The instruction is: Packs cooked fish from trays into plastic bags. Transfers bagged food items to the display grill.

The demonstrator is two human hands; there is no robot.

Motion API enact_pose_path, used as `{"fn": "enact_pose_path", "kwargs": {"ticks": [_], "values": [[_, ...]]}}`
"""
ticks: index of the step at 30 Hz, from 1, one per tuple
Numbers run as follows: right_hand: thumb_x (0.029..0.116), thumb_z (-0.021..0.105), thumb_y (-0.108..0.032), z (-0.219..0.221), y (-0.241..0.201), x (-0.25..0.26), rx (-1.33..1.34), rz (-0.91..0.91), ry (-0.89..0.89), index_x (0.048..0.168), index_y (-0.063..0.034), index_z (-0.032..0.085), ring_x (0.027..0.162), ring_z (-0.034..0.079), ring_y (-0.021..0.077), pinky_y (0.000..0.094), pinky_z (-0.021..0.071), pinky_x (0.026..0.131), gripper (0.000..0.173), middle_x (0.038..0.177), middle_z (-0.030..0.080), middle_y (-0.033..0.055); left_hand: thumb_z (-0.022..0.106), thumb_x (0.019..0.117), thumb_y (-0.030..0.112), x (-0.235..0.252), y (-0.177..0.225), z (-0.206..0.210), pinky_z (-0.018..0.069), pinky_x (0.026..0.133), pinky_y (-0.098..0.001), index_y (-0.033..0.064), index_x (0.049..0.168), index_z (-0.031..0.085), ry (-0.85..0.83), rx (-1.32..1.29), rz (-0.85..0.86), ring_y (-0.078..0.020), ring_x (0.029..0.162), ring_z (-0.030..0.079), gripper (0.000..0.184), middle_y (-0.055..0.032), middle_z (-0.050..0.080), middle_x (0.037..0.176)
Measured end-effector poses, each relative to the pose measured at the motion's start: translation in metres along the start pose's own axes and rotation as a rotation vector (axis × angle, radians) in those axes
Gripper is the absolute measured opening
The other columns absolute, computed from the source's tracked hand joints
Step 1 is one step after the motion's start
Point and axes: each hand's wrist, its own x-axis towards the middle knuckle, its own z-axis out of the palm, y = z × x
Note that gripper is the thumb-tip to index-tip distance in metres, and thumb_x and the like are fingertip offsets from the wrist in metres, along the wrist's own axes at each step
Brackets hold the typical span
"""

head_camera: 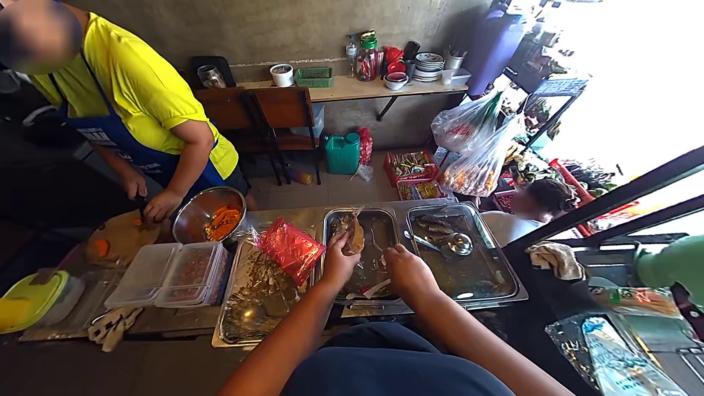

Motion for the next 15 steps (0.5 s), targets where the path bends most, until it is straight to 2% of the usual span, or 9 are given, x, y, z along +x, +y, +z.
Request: {"fn": "enact_pose_path", "kwargs": {"ticks": [1, 3, 4, 7, 9, 11, 13, 15], "values": [[0.1089, 0.043, -0.015, 0.002, 0.005, 0.003, 0.042, -0.029, 0.01, 0.13, -0.0043, 0.064, 0.114, 0.067, 0.0307, 0.0452, 0.0551, 0.096, 0.032, 0.132, 0.063, 0.0158, 0.073, 0.0851, 0.002, 0.0, -0.001, -0.001, 0.0524, 0.099, -0.0298, 0.0015, 0.15, 0.048, -0.004, 0.005, 0.007, -0.0206, 0.128, 0.056, 0.07, -0.0158, 0.037, 0.16], [0.1086, 0.045, -0.018, 0.01, 0.013, 0.007, 0.144, -0.091, 0.044, 0.127, -0.0036, 0.067, 0.117, 0.066, 0.0292, 0.0444, 0.0522, 0.101, 0.032, 0.126, 0.066, 0.016, 0.07, 0.0872, 0.002, 0.0, -0.003, -0.002, 0.0548, 0.086, -0.0281, 0.0035, 0.15, 0.049, -0.013, 0.02, 0.013, -0.0172, 0.107, 0.063, 0.066, -0.0144, 0.037, 0.16], [0.108, 0.046, -0.018, 0.013, 0.016, 0.009, 0.198, -0.109, 0.064, 0.125, -0.0031, 0.069, 0.117, 0.066, 0.0287, 0.0443, 0.0512, 0.102, 0.032, 0.123, 0.068, 0.0162, 0.068, 0.0886, 0.002, 0.0, -0.002, -0.004, 0.0545, 0.083, -0.0279, 0.0043, 0.15, 0.049, -0.022, 0.033, 0.013, -0.016, 0.102, 0.064, 0.064, -0.0135, 0.038, 0.16], [0.1065, 0.05, -0.018, 0.021, 0.025, 0.013, 0.335, -0.113, 0.105, 0.123, -0.0027, 0.071, 0.114, 0.067, 0.0271, 0.0427, 0.0509, 0.103, 0.03, 0.12, 0.07, 0.0159, 0.064, 0.0904, 0.003, 0.002, -0.002, -0.012, 0.0534, 0.084, -0.0281, 0.0055, 0.15, 0.051, -0.037, 0.085, 0.03, -0.0155, 0.1, 0.064, 0.061, -0.0124, 0.04, 0.159], [0.1055, 0.053, -0.018, 0.024, 0.031, 0.015, 0.436, -0.12, 0.121, 0.121, -0.0024, 0.071, 0.102, 0.07, 0.0241, 0.0401, 0.0552, 0.094, 0.029, 0.115, 0.071, 0.0155, 0.064, 0.0905, 0.002, 0.002, 0.0, -0.02, 0.0525, 0.089, -0.029, 0.0059, 0.148, 0.053, -0.047, 0.132, 0.051, -0.017, 0.107, 0.063, 0.059, -0.0121, 0.043, 0.157], [0.1057, 0.055, -0.02, 0.024, 0.036, 0.017, 0.549, -0.099, 0.078, 0.122, -0.0036, 0.07, 0.079, 0.069, 0.0158, 0.0331, 0.0597, 0.074, 0.027, 0.106, 0.071, 0.012, 0.063, 0.0898, 0.001, 0.002, 0.002, -0.029, 0.0509, 0.097, -0.0298, 0.0065, 0.147, 0.055, -0.057, 0.185, 0.088, -0.0179, 0.118, 0.061, 0.057, -0.0107, 0.046, 0.156], [0.1061, 0.056, -0.02, 0.021, 0.036, 0.019, 0.687, -0.066, 0.018, 0.123, -0.0037, 0.068, 0.06, 0.064, 0.0098, 0.0275, 0.0584, 0.058, 0.026, 0.095, 0.068, 0.008, 0.061, 0.0903, 0.001, 0.001, 0.003, -0.04, 0.0497, 0.101, -0.0298, 0.006, 0.146, 0.056, -0.074, 0.241, 0.14, -0.0182, 0.125, 0.059, 0.056, -0.0103, 0.047, 0.155], [0.1063, 0.056, -0.019, 0.02, 0.032, 0.02, 0.803, -0.068, -0.035, 0.123, -0.0031, 0.066, 0.054, 0.061, 0.0075, 0.0251, 0.0567, 0.054, 0.025, 0.089, 0.067, 0.0055, 0.057, 0.091, -0.001, -0.004, 0.007, -0.054, 0.0473, 0.106, -0.0296, 0.006, 0.145, 0.057, -0.082, 0.315, 0.202, -0.017, 0.132, 0.055, 0.054, -0.0095, 0.048, 0.155]]}}
